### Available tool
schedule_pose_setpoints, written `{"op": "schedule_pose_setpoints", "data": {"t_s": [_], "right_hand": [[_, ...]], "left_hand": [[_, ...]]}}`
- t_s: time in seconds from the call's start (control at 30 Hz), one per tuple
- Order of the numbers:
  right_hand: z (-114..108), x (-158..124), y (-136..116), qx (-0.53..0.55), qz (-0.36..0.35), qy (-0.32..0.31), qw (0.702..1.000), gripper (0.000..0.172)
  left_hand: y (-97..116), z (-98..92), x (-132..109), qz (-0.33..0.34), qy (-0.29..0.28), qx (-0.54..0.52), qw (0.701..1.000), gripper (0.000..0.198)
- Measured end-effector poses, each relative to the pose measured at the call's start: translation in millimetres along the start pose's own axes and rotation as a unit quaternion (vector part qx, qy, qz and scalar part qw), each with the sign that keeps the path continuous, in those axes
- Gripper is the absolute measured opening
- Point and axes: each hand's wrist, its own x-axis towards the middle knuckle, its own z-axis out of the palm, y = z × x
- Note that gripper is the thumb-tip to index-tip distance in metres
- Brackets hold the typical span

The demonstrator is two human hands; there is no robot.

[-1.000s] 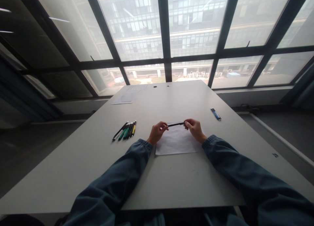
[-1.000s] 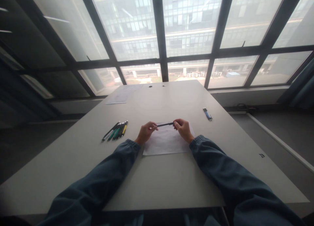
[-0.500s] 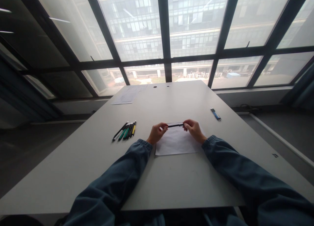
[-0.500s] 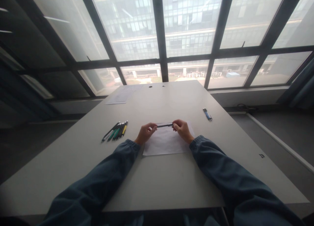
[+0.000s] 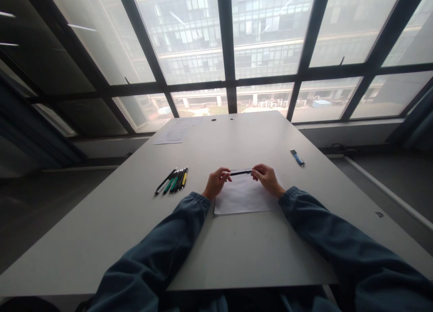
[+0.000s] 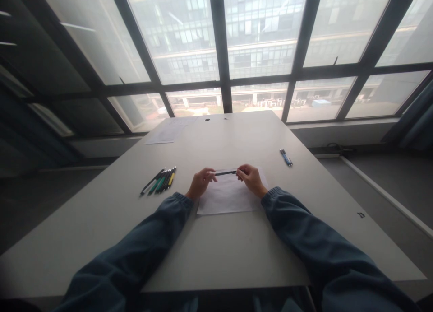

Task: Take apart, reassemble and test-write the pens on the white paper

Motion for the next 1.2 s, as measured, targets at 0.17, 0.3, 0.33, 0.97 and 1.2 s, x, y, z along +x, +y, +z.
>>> {"op": "schedule_pose_setpoints", "data": {"t_s": [0.17, 0.3, 0.33, 0.97, 1.2], "right_hand": [[-0.6, 0.4, 0.3, -0.015, 0.002, 0.01, 1.0, 0.033], [-0.8, 1.2, -1.4, -0.021, -0.004, 0.024, 0.999, 0.026], [-0.9, 1.4, -2.3, -0.02, -0.006, 0.03, 0.999, 0.023], [-0.8, 1.2, -7.1, -0.026, -0.005, 0.063, 0.998, 0.014], [-1.0, 0.7, -7.9, -0.028, -0.005, 0.058, 0.998, 0.013]], "left_hand": [[-1.4, 0.1, 0.1, 0.004, -0.004, -0.007, 1.0, 0.028], [-1.9, 0.2, 0.5, 0.002, 0.003, 0.011, 1.0, 0.026], [-2.2, 0.5, 0.7, 0.005, 0.008, 0.022, 1.0, 0.026], [0.3, 0.6, 0.9, 0.027, 0.021, 0.055, 0.998, 0.019], [-2.4, 0.5, 1.1, 0.05, 0.016, 0.062, 0.997, 0.017]]}}
